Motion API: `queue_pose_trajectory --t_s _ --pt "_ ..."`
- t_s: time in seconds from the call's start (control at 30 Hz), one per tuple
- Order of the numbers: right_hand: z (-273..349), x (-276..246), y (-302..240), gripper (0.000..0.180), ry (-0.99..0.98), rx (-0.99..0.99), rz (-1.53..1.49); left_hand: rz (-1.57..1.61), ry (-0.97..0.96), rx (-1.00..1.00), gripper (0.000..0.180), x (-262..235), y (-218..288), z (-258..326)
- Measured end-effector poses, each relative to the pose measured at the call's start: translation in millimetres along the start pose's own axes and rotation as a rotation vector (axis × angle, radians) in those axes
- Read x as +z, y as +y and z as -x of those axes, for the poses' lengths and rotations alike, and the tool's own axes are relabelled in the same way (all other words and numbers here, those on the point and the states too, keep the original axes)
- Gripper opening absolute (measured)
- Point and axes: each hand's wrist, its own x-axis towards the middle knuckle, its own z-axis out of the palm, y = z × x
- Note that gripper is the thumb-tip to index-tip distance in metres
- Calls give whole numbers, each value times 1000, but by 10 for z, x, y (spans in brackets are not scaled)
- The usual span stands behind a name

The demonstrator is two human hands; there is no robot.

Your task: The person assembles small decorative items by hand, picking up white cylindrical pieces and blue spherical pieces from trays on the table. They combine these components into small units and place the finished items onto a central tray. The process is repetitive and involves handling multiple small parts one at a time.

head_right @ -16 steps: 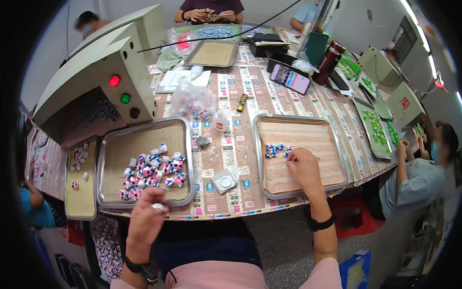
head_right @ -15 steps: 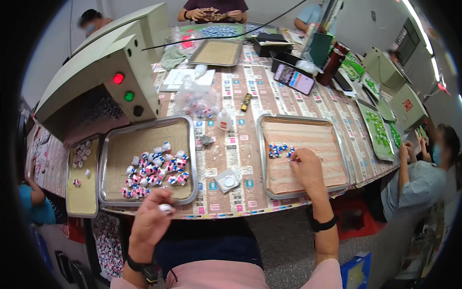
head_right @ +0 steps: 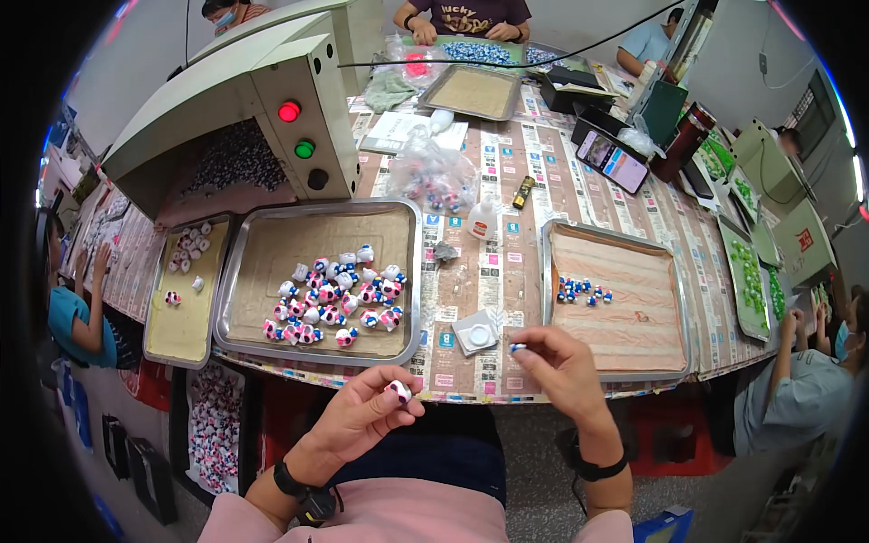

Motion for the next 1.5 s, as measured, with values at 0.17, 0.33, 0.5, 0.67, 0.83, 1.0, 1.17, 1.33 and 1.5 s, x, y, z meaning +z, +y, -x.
queue_pose_trajectory --t_s 0.17,0.33,0.5,0.67,0.83,1.0,1.17,1.33,1.5 --pt "-115 222 -35 19 15 -142 178 -7 -7 -16 31 -24 -65 1" --pt "-231 369 -60 19 70 -266 398 -27 72 -31 32 13 -95 23" --pt "-322 453 53 15 95 -424 626 -49 119 -33 30 -2 -87 25" --pt "-304 455 39 12 116 -454 716 -45 135 -14 31 -32 -99 18" --pt "-256 480 -15 13 130 -459 650 9 132 -5 32 65 -129 -26" --pt "-16 591 -174 13 61 -268 333 -20 120 -23 33 79 -151 -61" --pt "205 672 -276 17 -66 -240 199 -7 103 -17 32 88 -176 -83" --pt "270 687 -258 18 -62 -264 192 -4 98 -29 32 82 -190 -87" --pt "277 704 -230 17 -71 -246 176 -1 98 -29 31 93 -199 -81"
